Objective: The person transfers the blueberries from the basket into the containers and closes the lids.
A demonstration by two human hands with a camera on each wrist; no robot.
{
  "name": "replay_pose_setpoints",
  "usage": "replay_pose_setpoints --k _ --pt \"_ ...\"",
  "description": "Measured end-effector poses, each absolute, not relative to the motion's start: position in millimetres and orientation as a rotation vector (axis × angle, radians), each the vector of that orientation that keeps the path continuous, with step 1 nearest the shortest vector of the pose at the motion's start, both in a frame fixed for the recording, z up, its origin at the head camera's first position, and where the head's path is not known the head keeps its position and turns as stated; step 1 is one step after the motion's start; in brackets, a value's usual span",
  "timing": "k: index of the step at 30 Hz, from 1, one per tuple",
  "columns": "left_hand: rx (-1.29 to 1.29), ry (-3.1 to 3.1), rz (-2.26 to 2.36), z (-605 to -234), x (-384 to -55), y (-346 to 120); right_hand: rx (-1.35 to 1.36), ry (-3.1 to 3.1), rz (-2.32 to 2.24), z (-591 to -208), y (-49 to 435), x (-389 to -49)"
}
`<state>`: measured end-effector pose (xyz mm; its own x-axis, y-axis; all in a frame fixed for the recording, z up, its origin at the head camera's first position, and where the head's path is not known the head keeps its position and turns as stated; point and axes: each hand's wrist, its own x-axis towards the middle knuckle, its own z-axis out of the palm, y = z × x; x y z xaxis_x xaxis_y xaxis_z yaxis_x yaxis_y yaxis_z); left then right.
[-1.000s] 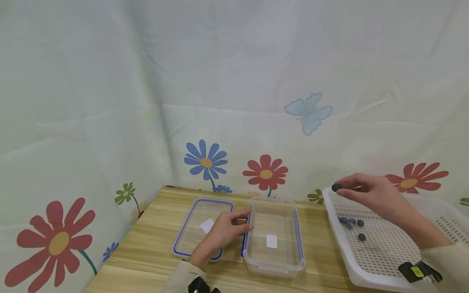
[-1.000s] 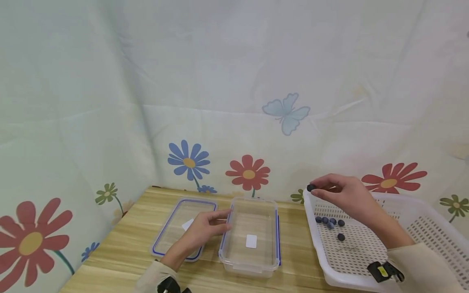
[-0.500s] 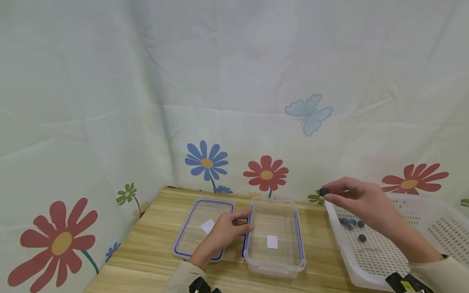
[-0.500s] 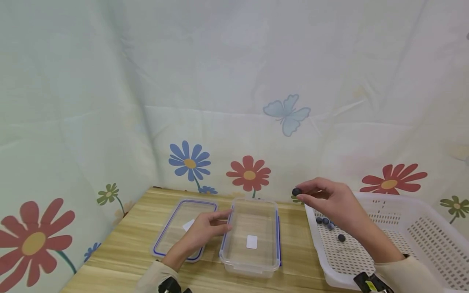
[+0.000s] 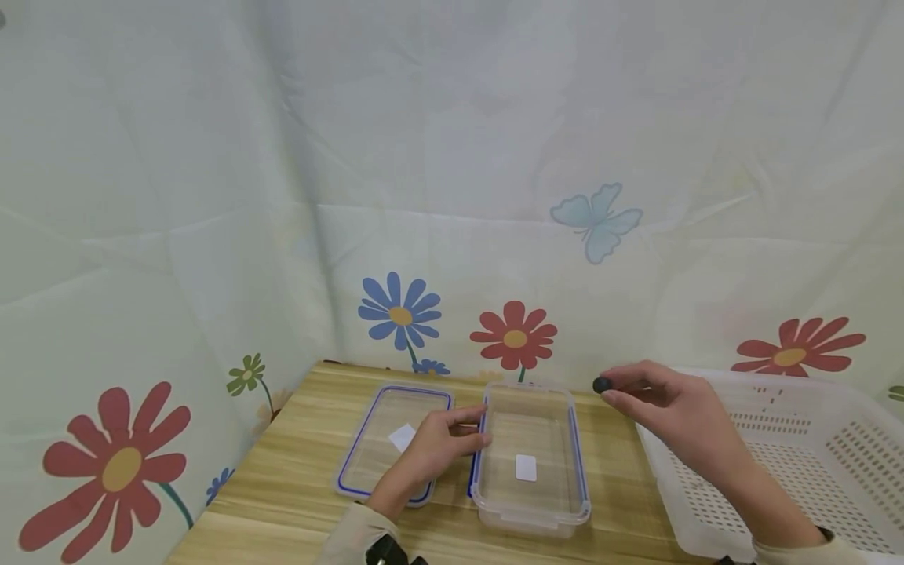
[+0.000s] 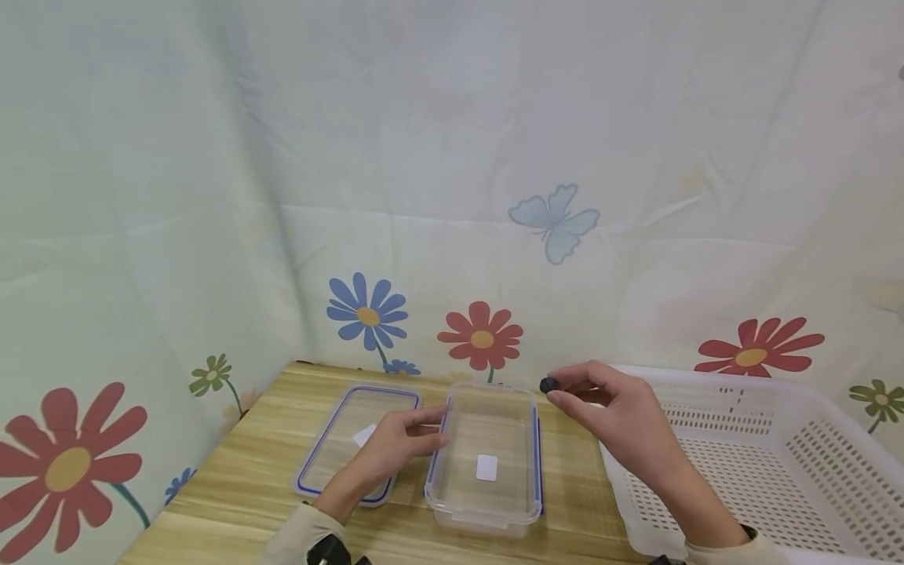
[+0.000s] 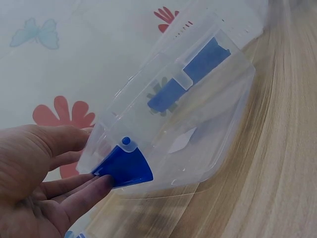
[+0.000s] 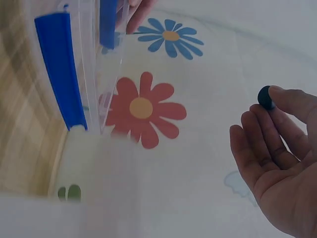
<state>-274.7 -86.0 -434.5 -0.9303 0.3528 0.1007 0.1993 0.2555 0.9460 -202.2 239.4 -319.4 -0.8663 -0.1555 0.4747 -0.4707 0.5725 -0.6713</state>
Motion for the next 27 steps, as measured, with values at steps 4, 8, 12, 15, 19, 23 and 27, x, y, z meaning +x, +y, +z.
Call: replay_pose_setpoints --k 4,8,12,15,19,23,27 --pt "0.533 2.375 1.774 -435 -275 -86 0.492 -2.408 1.300 -327 229 -200" --pt "0.542 2.373 1.772 -436 -275 -87 0.440 -2.413 1.363 -333 220 -196" --pt "0.545 2.381 1.765 -436 -276 -87 0.385 -2.422 1.373 -337 214 -195" --pt "0.547 2.379 1.767 -437 -276 -88 0.372 -2.420 1.388 -342 209 -195" --pt "0.548 2.378 1.765 -437 -276 -87 0.386 -2.403 1.428 -346 206 -196" --pt "0.551 2.372 1.769 -438 -277 -87 0.404 -2.391 1.440 -351 203 -197" --pt "0.551 2.367 1.780 -439 -277 -87 0.410 -2.403 1.416 -357 198 -199"
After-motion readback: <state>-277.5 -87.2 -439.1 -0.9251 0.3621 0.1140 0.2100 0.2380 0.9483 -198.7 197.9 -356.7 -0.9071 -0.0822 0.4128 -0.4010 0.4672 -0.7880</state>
